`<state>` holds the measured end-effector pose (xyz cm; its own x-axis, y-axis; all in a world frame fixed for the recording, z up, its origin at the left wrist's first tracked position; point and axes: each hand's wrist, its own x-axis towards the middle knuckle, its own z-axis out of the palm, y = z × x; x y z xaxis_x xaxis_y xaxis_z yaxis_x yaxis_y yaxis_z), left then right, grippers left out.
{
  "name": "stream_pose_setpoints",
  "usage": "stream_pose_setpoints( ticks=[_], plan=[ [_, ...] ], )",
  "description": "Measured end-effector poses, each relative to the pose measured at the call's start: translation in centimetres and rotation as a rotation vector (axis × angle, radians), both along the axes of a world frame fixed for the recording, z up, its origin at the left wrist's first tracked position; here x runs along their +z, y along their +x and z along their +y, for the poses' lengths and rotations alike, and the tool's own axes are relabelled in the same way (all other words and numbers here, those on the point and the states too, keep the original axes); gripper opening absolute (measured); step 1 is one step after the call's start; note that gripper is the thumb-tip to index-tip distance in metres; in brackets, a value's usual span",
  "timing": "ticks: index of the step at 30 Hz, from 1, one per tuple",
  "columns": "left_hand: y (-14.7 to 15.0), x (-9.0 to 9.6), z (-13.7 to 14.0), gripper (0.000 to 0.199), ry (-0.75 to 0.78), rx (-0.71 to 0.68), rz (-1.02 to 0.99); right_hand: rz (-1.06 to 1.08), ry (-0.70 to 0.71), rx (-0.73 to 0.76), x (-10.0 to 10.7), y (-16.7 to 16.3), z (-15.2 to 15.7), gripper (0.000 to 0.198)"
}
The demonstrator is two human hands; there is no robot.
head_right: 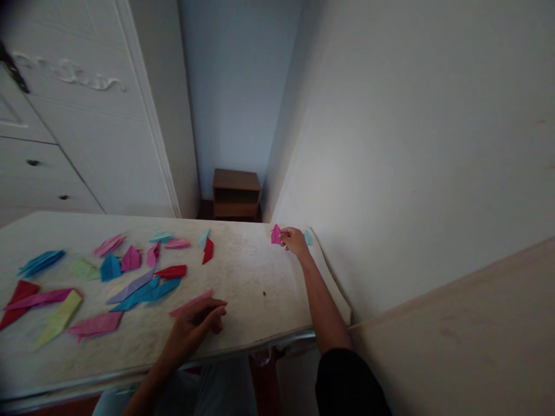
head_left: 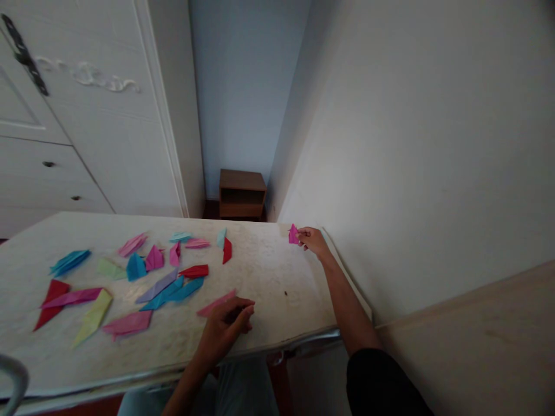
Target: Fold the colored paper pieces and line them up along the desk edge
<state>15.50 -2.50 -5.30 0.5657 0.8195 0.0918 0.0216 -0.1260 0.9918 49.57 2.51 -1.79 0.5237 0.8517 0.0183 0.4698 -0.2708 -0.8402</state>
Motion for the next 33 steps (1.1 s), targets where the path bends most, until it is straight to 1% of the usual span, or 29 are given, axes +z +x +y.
stream_pose_setpoints(
  ticks=[3, 7, 11, 14, 16, 18, 22, 24, 28, 33],
  plan=[
    [0.0, -0.1, 0.2, 0.031, -0.025, -0.004, 0.026, -0.134, -0.123, -0.047, 0.0, 1.5, 1.5, 0.013],
    [0.2, -0.2, 0.3, 0.032, -0.03, 0.037, 0.022, -0.338, -0.284, -0.062, 0.0, 2.9, 2.5, 0.013],
    [0.1, 0.0, 0.3, 0.03, -0.031, 0.057, 0.026, -0.556, -0.367, -0.061, 0.0, 3.0, 2.4, 0.014],
    [0.1, 0.2, 0.2, 0.03, -0.036, 0.058, 0.029, -0.691, -0.36, -0.072, 0.0, 2.3, 1.6, 0.023],
    [0.1, 0.3, 0.2, 0.03, -0.033, 0.059, 0.029, -0.761, -0.331, -0.043, -0.3, 1.5, 0.9, 0.029],
    [0.1, 0.3, 0.2, 0.029, -0.025, 0.054, 0.033, -0.815, -0.292, 0.038, -0.9, 0.5, 0.0, 0.031],
    [0.1, 0.1, 0.3, 0.029, -0.011, 0.048, 0.044, -0.859, -0.225, 0.243, -2.9, -1.2, -1.2, 0.033],
    [0.2, 0.0, 0.4, 0.03, -0.013, 0.05, 0.043, -0.859, -0.202, 0.299, -3.8, -1.6, -1.5, 0.037],
    [0.2, -0.1, 0.4, 0.031, -0.019, 0.054, 0.051, -0.852, -0.157, 0.315, -4.9, -1.3, -1.8, 0.046],
    [0.2, 0.0, 0.5, 0.032, -0.018, 0.064, 0.057, -0.838, -0.108, 0.296, -5.7, -0.3, -1.8, 0.047]
  ],
)
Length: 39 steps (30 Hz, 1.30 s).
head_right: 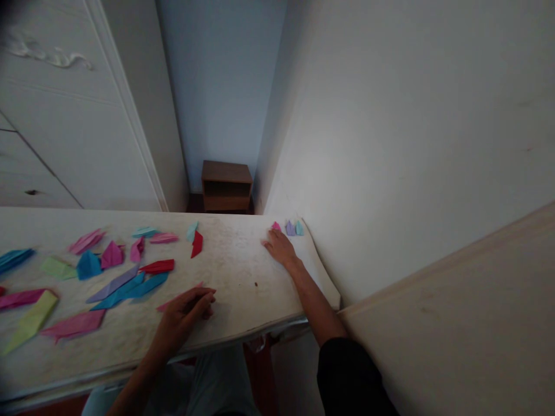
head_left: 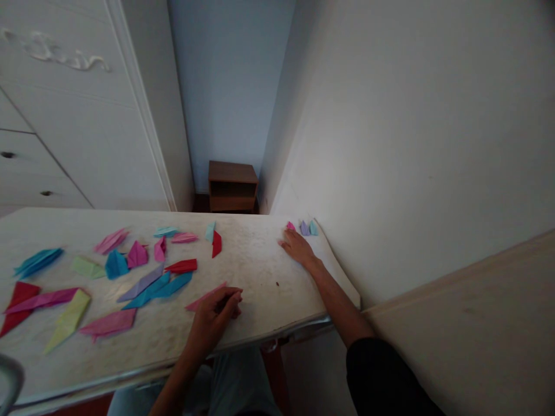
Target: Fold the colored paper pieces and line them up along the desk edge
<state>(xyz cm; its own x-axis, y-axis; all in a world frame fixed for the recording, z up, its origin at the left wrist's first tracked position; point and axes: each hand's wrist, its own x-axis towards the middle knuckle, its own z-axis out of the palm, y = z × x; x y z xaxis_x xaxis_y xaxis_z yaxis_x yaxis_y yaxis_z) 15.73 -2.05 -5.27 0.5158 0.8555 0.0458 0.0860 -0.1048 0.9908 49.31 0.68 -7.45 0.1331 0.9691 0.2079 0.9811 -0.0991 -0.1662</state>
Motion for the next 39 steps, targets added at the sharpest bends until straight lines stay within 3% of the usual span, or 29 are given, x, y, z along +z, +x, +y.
stream_pose_setpoints(
  ticks=[9, 32, 36, 39],
  plan=[
    [0.1, 0.3, 0.0, 0.032, 0.021, 0.026, 0.029, -0.007, 0.082, 0.0, -1.2, 0.4, -0.1, 0.042],
    [-0.1, -0.3, -0.4, 0.031, 0.019, 0.046, 0.021, -0.006, 0.215, -0.001, -1.6, -0.4, -0.6, 0.034],
    [-0.2, -0.5, -0.6, 0.029, 0.088, 0.044, 0.032, -0.023, 0.259, 0.031, -1.6, -0.5, -0.7, 0.034],
    [-0.4, -0.6, -0.9, 0.026, 0.254, 0.069, 0.109, -0.02, 0.285, 0.071, -1.4, -0.9, -0.9, 0.032]
  ],
)
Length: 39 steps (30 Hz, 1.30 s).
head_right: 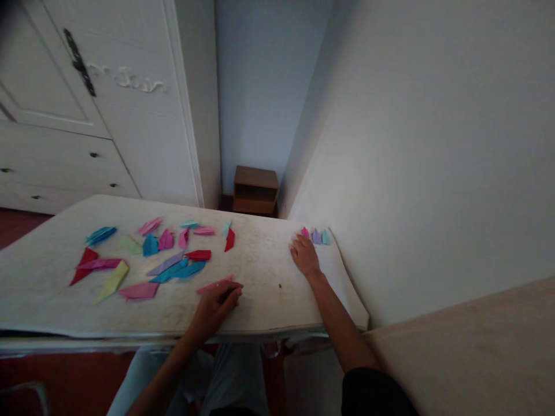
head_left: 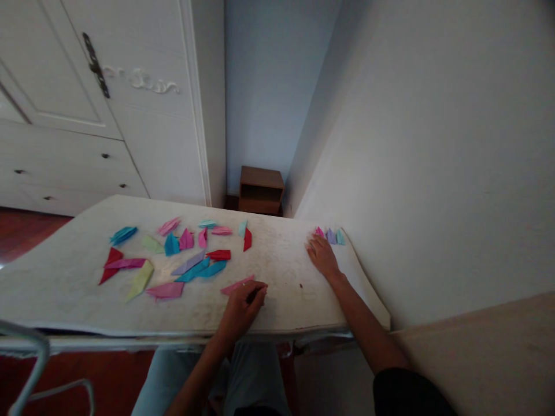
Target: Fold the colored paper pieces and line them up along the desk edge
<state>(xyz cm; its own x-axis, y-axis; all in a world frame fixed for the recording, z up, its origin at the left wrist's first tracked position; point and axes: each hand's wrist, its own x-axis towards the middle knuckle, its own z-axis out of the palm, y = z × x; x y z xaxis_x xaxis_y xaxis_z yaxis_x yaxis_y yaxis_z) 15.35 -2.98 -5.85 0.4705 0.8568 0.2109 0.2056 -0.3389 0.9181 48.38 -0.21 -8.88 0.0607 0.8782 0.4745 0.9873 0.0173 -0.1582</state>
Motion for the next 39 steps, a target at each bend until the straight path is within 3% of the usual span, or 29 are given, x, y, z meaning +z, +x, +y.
stream_pose_setpoints(
  ticks=[6, 11, 17, 23, 27, 31, 39],
  plan=[
    [-1.6, -1.0, -1.0, 0.023, 0.427, 0.064, 0.108, 0.034, 0.017, 0.103, 0.0, -3.6, -1.9, 0.032],
    [-4.7, -1.8, -1.4, 0.023, 0.594, 0.153, 0.261, 0.08, -0.041, 0.244, 0.2, -8.3, -4.2, 0.033],
    [-8.7, -1.4, -0.7, 0.025, 0.563, 0.167, 0.306, 0.118, -0.084, 0.306, 0.4, -11.3, -4.8, 0.034],
    [-11.2, 0.8, 3.7, 0.025, 0.515, 0.314, 0.305, 0.116, -0.065, 0.312, 0.6, -12.9, -5.2, 0.033],
    [-10.5, 2.5, 7.9, 0.028, 0.481, 0.261, 0.443, 0.107, -0.084, 0.404, 1.0, -15.6, -5.9, 0.031],
    [-9.0, 2.8, 11.3, 0.028, 0.469, 0.161, 0.696, 0.09, -0.053, 0.448, 1.0, -17.5, -6.0, 0.03],
    [-8.8, 2.3, 13.1, 0.021, 0.44, 0.07, 0.705, 0.02, -0.036, 0.488, 1.0, -17.7, -5.8, 0.031]
  ],
)
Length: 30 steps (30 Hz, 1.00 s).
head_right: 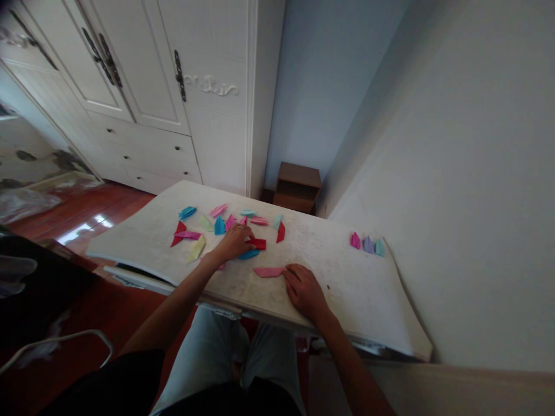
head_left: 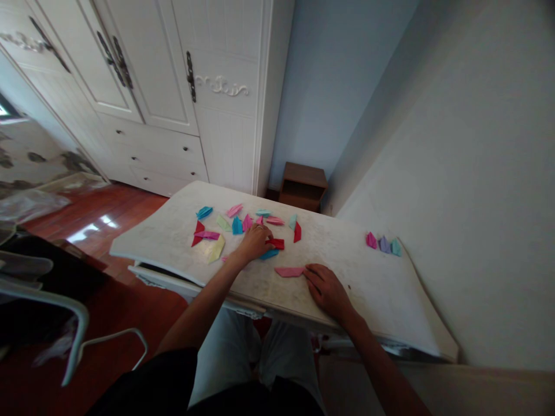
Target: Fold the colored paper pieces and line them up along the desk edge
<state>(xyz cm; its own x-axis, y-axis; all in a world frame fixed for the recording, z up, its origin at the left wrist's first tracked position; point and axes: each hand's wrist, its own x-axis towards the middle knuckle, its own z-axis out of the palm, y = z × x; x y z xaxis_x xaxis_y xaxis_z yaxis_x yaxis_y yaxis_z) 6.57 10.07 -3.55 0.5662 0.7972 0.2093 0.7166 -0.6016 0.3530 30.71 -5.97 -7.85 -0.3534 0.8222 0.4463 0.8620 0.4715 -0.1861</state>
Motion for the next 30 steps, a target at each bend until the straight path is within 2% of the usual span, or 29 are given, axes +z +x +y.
stream_pose_setpoints(
  ticks=[5, 10, 13, 15, 21, 26, 30],
  plan=[
    [-0.2, 0.4, -0.1, 0.014, -0.073, 0.015, -0.175, 0.008, -0.005, -0.01, 0.0, 0.0, 0.0, 0.031],
    [0.0, 1.0, -0.3, 0.015, -0.09, 0.003, -0.251, 0.028, -0.003, -0.009, -0.1, 0.0, -0.1, 0.03],
    [0.1, 2.2, -1.0, 0.013, -0.121, -0.04, -0.451, 0.032, -0.011, -0.016, -0.1, 0.0, -0.2, 0.03],
    [0.1, 3.4, -1.9, 0.017, -0.213, -0.08, -0.619, 0.036, -0.018, -0.015, 0.0, 0.0, -0.3, 0.031],
    [0.8, 7.2, -5.2, 0.032, -0.614, -0.22, -0.994, 0.044, -0.033, -0.003, 0.2, 0.1, -0.3, 0.033],
    [2.4, 9.4, -8.0, 0.033, -0.738, -0.287, -1.051, 0.1, -0.056, -0.014, 0.1, 0.1, -0.3, 0.03],
    [3.9, 10.3, -9.8, 0.037, -0.722, -0.343, -1.018, 0.235, -0.097, -0.026, 0.3, 0.3, -0.4, 0.028]
  ],
)
